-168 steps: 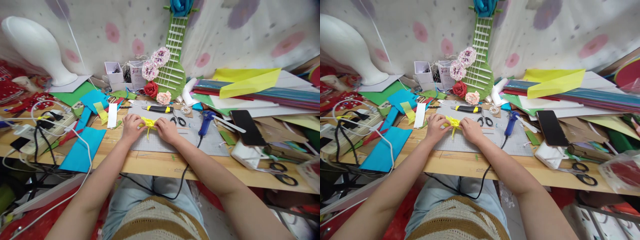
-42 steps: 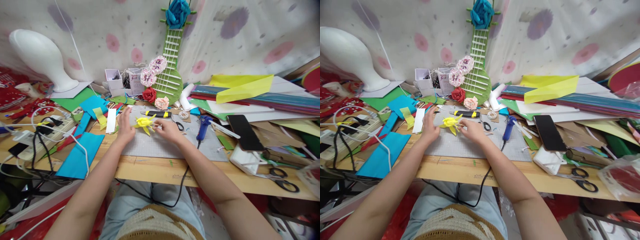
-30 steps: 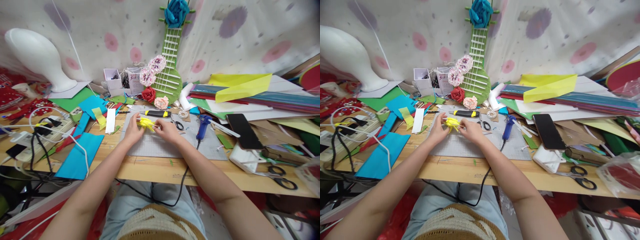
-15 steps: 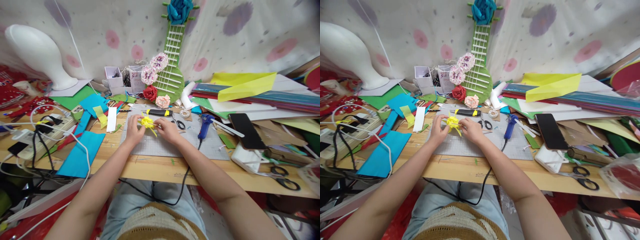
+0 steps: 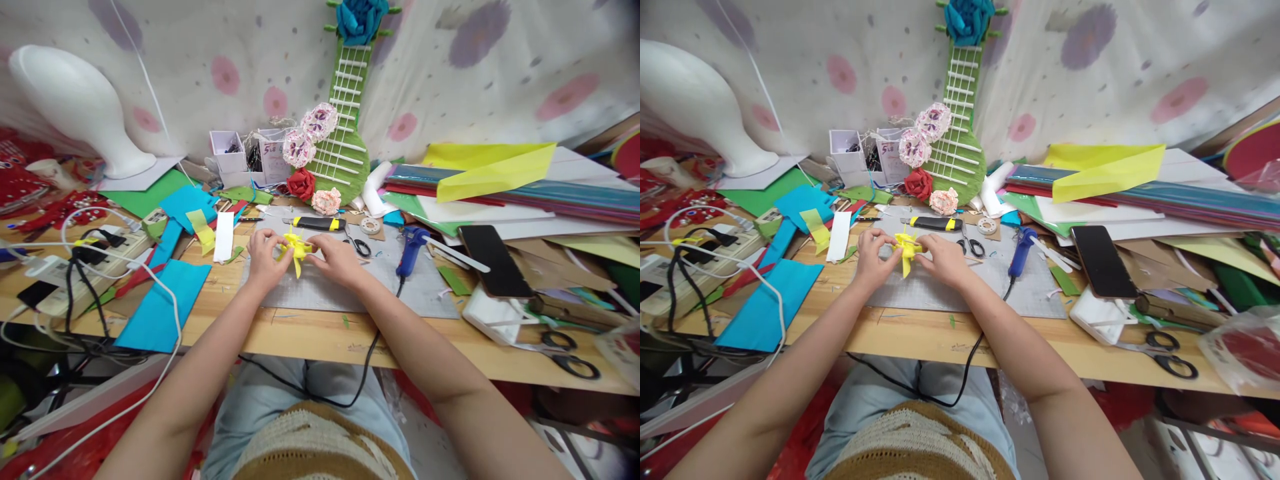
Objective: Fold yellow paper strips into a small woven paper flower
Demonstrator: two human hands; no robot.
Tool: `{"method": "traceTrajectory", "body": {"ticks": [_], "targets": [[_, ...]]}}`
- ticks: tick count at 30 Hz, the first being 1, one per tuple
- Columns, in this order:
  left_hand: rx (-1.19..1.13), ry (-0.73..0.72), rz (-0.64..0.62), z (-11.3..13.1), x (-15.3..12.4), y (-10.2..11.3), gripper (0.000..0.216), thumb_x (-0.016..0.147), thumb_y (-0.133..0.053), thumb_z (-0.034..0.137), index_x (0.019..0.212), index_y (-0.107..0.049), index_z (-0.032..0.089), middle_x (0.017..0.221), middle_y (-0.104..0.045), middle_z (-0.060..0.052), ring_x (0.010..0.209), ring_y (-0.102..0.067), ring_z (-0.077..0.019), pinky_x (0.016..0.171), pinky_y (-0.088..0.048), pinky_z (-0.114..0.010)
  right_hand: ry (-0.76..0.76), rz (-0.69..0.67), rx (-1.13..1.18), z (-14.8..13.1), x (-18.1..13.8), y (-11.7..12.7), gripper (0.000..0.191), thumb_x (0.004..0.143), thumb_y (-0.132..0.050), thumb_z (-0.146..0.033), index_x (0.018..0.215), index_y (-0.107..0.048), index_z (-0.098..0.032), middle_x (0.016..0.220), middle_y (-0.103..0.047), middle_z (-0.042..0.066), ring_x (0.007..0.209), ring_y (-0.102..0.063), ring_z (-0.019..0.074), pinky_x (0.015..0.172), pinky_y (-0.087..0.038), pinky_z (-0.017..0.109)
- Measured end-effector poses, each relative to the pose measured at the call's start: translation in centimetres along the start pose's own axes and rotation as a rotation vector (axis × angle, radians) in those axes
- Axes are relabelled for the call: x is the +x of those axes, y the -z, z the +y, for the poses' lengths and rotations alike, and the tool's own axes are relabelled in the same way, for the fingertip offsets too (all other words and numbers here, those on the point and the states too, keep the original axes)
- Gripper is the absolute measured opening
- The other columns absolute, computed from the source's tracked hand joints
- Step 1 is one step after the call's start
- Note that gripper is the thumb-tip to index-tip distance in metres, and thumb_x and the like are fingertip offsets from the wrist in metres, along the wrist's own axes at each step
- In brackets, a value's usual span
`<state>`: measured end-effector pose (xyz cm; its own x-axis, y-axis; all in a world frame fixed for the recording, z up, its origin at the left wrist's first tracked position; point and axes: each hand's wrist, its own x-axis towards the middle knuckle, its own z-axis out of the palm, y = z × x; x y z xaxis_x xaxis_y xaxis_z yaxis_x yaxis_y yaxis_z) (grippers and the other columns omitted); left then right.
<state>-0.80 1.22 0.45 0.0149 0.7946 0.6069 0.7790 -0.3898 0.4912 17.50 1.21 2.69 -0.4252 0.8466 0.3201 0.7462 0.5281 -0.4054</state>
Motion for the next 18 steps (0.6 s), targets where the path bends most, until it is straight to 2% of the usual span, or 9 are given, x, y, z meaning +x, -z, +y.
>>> {"method": "traceTrajectory", "body": {"ticks": [3, 7, 9, 14, 18], "targets": [[-0.072, -0.011, -0.013, -0.2, 0.0, 0.3, 0.006, 0.071, -0.060, 0.023, 0.076, -0.060, 0.020, 0.092, -0.049, -0.004, 0.096, -0.049, -0.0203, 0.089, -0.035, -0.037, -0.011, 0.022, -0.064, 0.0, -0.1, 1.5, 0.036, 0.085, -0.046, -0.045, 0.108, -0.054, -0.018, 0.092, -0.063, 0.005, 0.082, -0.056, 0.0173, 0.064, -0.033, 0.025], [-0.084, -0.022, -0.078, -0.4, -0.1, 0.7, 0.006, 0.068, -0.059, 0.018, 0.073, -0.059, 0.021, 0.089, -0.051, -0.002, 0.095, -0.051, -0.0197, 0.090, -0.033, -0.037, -0.048, -0.027, -0.146, 0.6, -0.4, 3.4, 0.038, 0.094, -0.025, -0.034, 0.094, -0.059, -0.018, 0.090, -0.065, 0.006, 0.085, -0.056, 0.0179, 0.066, -0.033, 0.027], [-0.083, -0.030, -0.112, -0.4, -0.1, 1.0, 0.008, 0.066, -0.058, 0.015, 0.071, -0.058, 0.021, 0.089, -0.053, -0.002, 0.094, -0.051, -0.0195, 0.090, -0.032, -0.037, -0.020, -0.082, -0.173, 1.0, -0.7, 3.9, 0.037, 0.094, -0.029, -0.032, 0.086, -0.062, -0.018, 0.090, -0.066, 0.006, 0.085, -0.057, 0.0177, 0.065, -0.032, 0.026], [-0.076, -0.059, -0.167, -0.3, 0.0, 1.4, 0.011, 0.064, -0.052, 0.010, 0.068, -0.055, 0.020, 0.087, -0.054, -0.001, 0.092, -0.051, -0.0187, 0.087, -0.032, -0.036, 0.032, -0.218, -0.122, 1.4, -1.0, 4.2, 0.019, 0.087, -0.044, -0.025, 0.093, -0.062, -0.022, 0.088, -0.068, 0.001, 0.077, -0.057, 0.0145, 0.062, -0.031, 0.024], [-0.020, -0.106, -0.161, 0.0, -0.1, 1.3, 0.013, 0.069, -0.060, 0.027, 0.081, -0.058, 0.021, 0.093, -0.052, -0.003, 0.097, -0.048, -0.0207, 0.090, -0.030, -0.038, -0.002, -0.233, -0.126, 1.6, -0.9, 3.9, 0.018, 0.085, -0.044, -0.025, 0.086, -0.063, -0.022, 0.085, -0.068, 0.001, 0.074, -0.056, 0.0142, 0.060, -0.029, 0.024]]}}
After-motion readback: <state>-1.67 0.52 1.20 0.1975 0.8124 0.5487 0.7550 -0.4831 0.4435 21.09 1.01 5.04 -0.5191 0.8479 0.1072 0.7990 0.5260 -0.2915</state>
